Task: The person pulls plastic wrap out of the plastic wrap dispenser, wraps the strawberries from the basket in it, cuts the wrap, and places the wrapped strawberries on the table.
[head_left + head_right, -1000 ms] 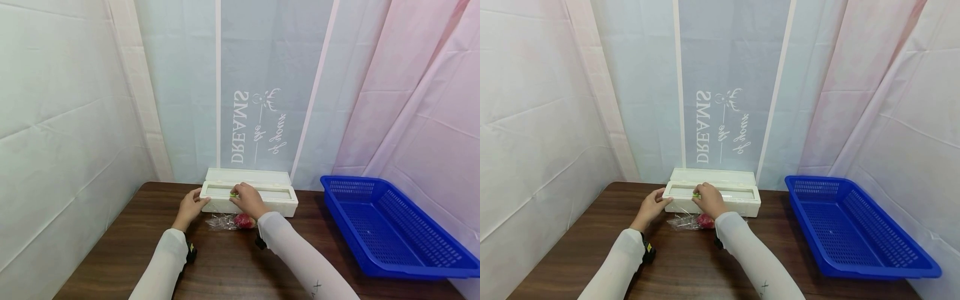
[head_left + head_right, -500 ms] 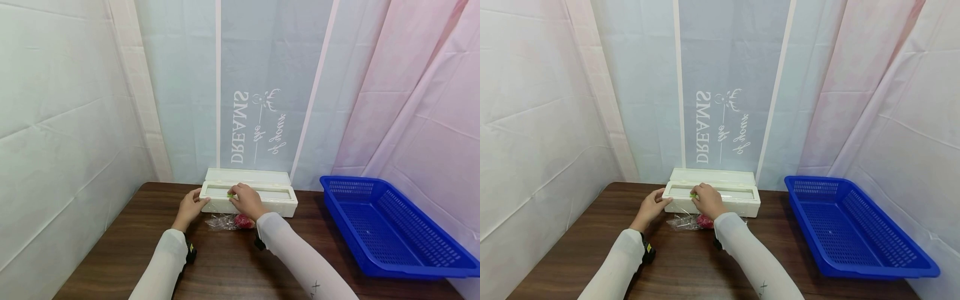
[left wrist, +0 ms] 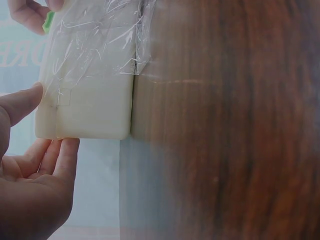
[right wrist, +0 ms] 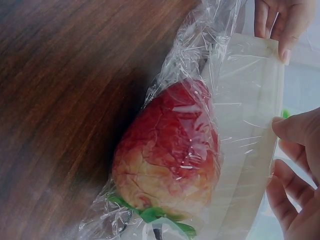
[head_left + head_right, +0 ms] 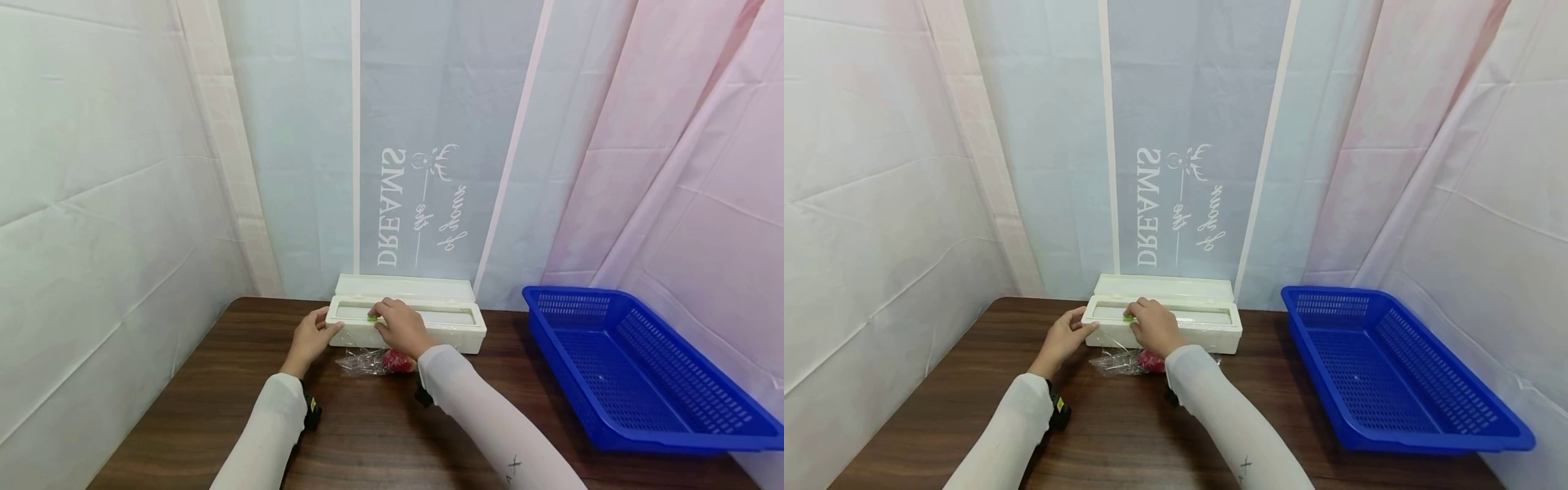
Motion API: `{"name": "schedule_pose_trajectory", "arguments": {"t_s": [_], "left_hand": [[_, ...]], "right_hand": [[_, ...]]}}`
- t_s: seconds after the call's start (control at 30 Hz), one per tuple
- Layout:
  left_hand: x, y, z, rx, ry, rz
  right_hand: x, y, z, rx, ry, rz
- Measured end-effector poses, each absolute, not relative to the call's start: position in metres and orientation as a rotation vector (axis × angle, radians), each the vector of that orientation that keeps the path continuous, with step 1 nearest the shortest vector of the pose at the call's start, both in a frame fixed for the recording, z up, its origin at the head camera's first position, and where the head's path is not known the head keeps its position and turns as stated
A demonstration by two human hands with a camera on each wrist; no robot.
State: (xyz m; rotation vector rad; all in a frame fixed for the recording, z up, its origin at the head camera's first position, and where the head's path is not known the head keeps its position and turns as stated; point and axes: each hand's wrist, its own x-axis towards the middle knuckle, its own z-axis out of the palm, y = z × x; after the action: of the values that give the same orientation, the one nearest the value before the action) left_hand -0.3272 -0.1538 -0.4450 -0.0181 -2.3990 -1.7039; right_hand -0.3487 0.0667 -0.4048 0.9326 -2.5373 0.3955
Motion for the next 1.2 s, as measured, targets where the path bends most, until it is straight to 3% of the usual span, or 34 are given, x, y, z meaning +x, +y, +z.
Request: {"name": "schedule_pose_trajectory", "arguments": {"t_s": [1.2], "left_hand": [[-0.3260,-0.1530,-0.4439,-0.001,-2.410,-1.695]], "right_hand": [[-0.3517,0.0663,-0.3989,0.972,-2.651,0.382]]}}
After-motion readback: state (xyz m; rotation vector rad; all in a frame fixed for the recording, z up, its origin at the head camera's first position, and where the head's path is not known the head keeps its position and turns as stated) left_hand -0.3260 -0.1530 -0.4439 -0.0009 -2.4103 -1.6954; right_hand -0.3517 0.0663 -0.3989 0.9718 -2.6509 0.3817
